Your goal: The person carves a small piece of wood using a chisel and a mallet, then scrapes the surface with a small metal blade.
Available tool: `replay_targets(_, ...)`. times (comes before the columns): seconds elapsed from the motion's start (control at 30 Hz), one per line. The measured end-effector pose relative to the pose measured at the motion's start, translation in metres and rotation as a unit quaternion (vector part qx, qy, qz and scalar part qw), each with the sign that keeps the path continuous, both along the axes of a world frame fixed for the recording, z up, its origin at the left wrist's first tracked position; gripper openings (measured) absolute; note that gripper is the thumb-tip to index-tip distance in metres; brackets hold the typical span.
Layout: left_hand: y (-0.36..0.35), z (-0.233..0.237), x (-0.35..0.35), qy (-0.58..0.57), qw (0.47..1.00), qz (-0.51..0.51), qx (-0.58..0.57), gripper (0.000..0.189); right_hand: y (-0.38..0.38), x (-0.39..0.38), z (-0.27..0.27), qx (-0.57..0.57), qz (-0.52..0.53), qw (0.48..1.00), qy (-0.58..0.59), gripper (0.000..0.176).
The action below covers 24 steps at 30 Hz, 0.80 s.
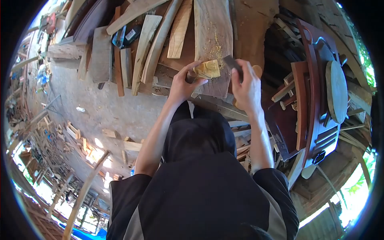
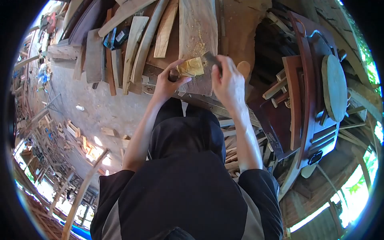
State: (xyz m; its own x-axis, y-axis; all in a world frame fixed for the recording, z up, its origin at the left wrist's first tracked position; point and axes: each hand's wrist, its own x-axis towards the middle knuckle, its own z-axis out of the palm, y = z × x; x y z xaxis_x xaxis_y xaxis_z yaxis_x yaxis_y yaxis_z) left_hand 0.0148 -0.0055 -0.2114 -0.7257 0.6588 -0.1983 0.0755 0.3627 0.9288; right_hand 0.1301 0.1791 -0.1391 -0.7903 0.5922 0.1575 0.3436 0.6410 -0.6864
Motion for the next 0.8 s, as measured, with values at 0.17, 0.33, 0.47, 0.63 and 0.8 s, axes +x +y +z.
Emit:
replay_targets(0.17,-0.001,-0.005,-0.003,-0.066,0.997,-0.008,0.043,0.064,-0.013,-0.009,-0.010,0.050,0.146,0.986,-0.055,0.012)
replay_targets(0.33,-0.004,-0.002,-0.013,-0.075,0.995,-0.047,0.048,0.060,-0.019,-0.009,-0.030,0.105,0.161,0.981,-0.030,0.012)
replay_targets(0.47,-0.005,-0.011,-0.012,-0.038,0.997,-0.059,0.025,0.063,-0.015,0.002,-0.021,0.093,0.176,0.979,-0.042,0.013)
replay_targets(0.63,-0.006,-0.007,-0.014,-0.082,0.993,-0.079,-0.004,0.061,-0.022,-0.008,-0.032,0.083,0.169,0.982,-0.013,0.013)
replay_targets(0.8,-0.007,-0.003,-0.014,-0.079,0.992,-0.087,-0.054,0.060,-0.015,-0.002,-0.024,0.092,0.175,0.979,-0.041,0.013)
